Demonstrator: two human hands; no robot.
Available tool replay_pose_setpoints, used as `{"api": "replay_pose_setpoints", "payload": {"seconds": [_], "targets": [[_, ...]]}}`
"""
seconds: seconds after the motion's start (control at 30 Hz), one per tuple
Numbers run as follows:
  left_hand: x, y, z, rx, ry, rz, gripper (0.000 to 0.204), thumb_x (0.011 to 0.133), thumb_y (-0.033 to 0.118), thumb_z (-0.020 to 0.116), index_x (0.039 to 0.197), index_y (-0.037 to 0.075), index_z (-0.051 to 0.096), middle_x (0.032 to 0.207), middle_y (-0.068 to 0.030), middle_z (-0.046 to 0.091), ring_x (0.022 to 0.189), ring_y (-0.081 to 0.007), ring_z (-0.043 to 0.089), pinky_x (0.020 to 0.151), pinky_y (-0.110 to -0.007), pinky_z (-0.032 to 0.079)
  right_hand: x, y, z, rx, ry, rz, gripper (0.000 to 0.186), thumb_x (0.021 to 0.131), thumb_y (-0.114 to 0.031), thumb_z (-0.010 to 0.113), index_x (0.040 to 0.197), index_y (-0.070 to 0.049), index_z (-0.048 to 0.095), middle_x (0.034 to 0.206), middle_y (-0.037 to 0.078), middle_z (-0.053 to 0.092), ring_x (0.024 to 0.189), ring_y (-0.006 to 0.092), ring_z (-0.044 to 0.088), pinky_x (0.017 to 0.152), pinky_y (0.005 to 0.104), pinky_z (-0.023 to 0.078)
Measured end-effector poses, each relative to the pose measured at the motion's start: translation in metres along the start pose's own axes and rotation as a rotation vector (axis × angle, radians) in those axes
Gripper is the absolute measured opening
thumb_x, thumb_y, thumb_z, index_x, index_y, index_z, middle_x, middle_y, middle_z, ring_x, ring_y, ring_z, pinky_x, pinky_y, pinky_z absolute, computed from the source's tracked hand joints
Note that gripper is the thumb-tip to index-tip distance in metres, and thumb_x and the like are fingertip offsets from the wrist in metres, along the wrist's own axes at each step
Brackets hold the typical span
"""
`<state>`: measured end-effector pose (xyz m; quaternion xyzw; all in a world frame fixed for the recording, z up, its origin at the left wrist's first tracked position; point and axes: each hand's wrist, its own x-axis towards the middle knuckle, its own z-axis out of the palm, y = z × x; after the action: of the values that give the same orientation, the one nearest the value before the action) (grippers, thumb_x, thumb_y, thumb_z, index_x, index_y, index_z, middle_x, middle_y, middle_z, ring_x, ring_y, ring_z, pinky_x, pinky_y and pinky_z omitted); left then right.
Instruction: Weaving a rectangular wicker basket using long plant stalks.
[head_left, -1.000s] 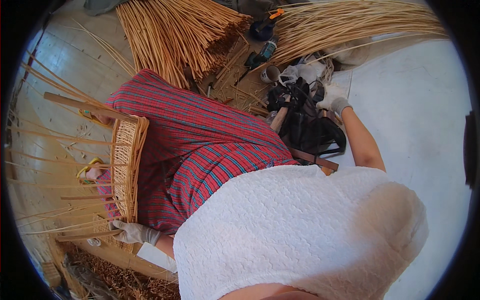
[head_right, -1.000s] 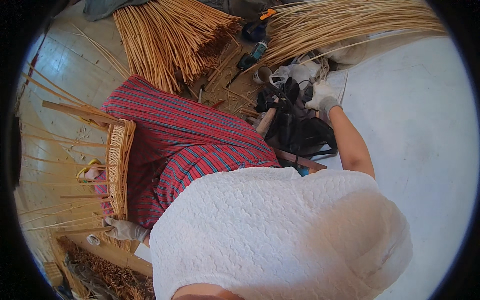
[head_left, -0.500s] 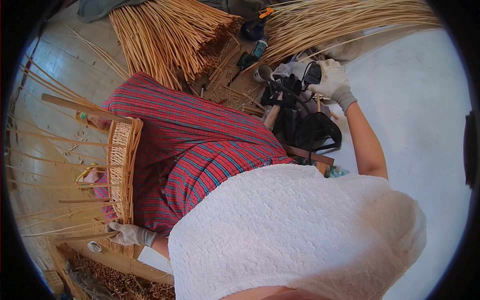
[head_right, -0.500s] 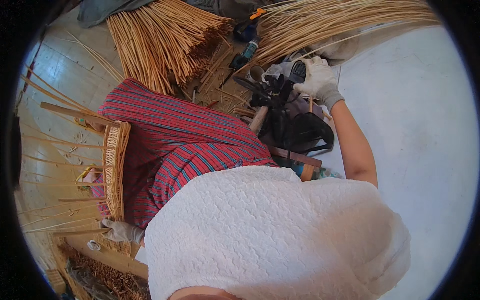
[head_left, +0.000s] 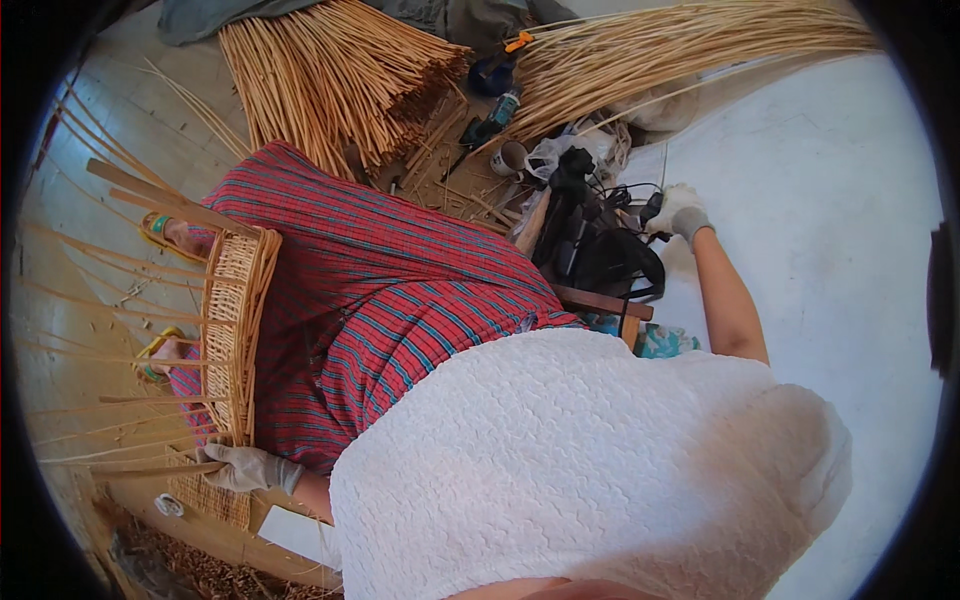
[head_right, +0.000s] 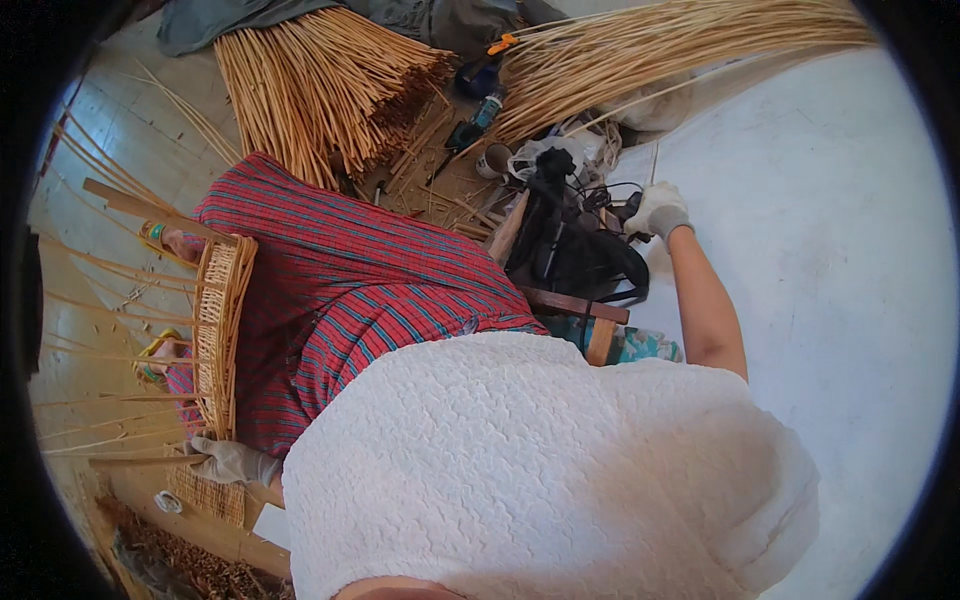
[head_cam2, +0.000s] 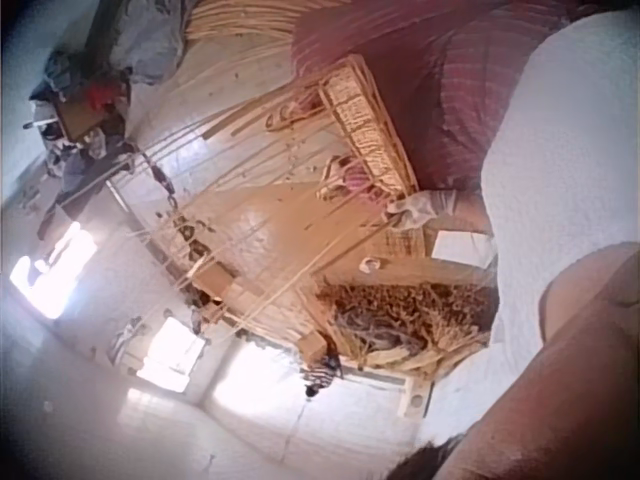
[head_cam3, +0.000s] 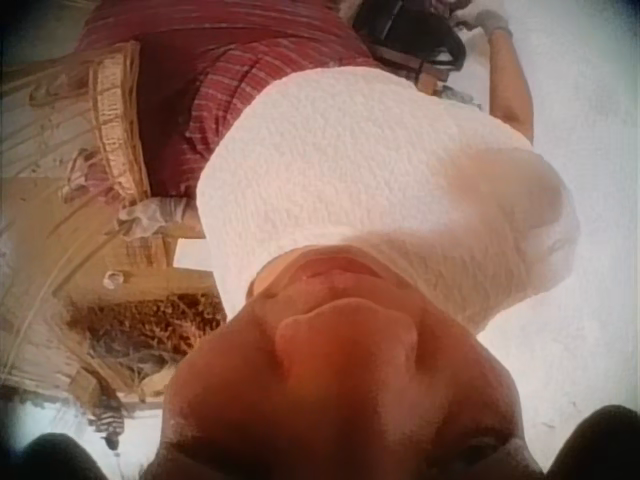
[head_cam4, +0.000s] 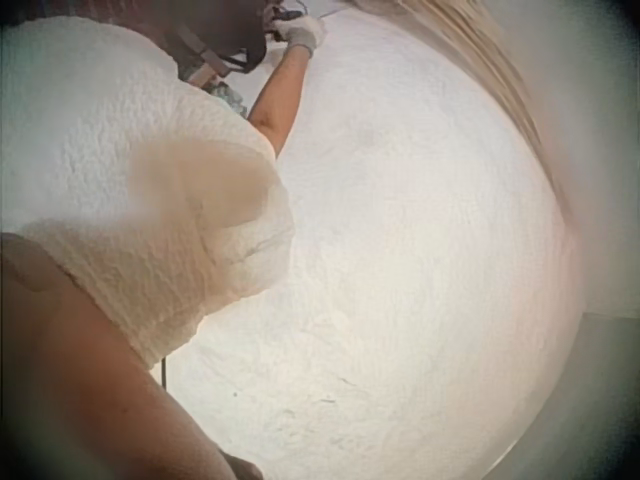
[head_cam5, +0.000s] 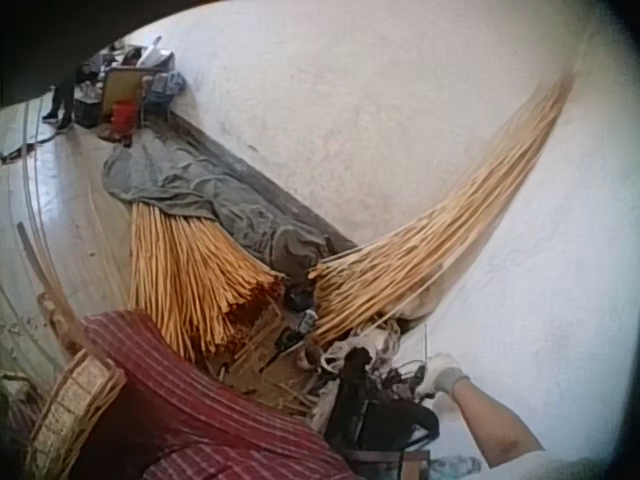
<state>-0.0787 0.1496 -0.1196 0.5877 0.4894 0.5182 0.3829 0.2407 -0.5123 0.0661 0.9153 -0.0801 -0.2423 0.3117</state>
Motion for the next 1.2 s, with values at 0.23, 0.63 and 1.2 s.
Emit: {"api": "replay_pose_setpoints", "payload": {"seconds": [0.23, 0.63, 1.2], "targets": [[-0.003, 0.0, 0.001, 0.142, 0.036, 0.028, 0.027, 0.097, 0.013, 0.059, 0.119, -0.003, 0.054, 0.103, -0.0128, 0.064, 0.085, -0.0186, 0.064, 0.073, -0.03, 0.055, 0.064, -0.041, 0.051, -0.123, -0.048, -0.202, 0.083, 0.05, -0.04, 0.083, 0.121, -0.004, 0.06, 0.117, 0.02, 0.063, 0.116, 0.0328, 0.056, 0.097, 0.0392, 0.049], [0.003, -0.013, -0.008, 0.092, 0.015, 0.012, 0.033, 0.097, 0.017, 0.062, 0.121, -0.004, 0.053, 0.105, -0.0137, 0.064, 0.093, -0.0229, 0.062, 0.085, -0.034, 0.05, 0.106, -0.039, 0.097, 0.191, -0.35, -0.501, 0.085, 0.057, -0.052, 0.082, 0.124, -0.004, 0.061, 0.115, 0.022, 0.066, 0.103, 0.0332, 0.065, 0.09, 0.0391, 0.051], [-0.052, 0.075, 0.036, 0.876, -0.139, 0.621, 0.052, 0.089, 0.019, 0.066, 0.137, 0.01, 0.049, 0.124, -0.0183, 0.053, 0.125, -0.0355, 0.046, 0.108, -0.051, 0.033, 0.138, -0.369, -0.155, 0.404, 0.287, -1.062, 0.029, 0.088, -0.031, 0.059, 0.109, -0.012, 0.064, 0.105, 0.015, 0.067, 0.103, 0.0332, 0.062, 0.088, 0.0428, 0.05]]}}
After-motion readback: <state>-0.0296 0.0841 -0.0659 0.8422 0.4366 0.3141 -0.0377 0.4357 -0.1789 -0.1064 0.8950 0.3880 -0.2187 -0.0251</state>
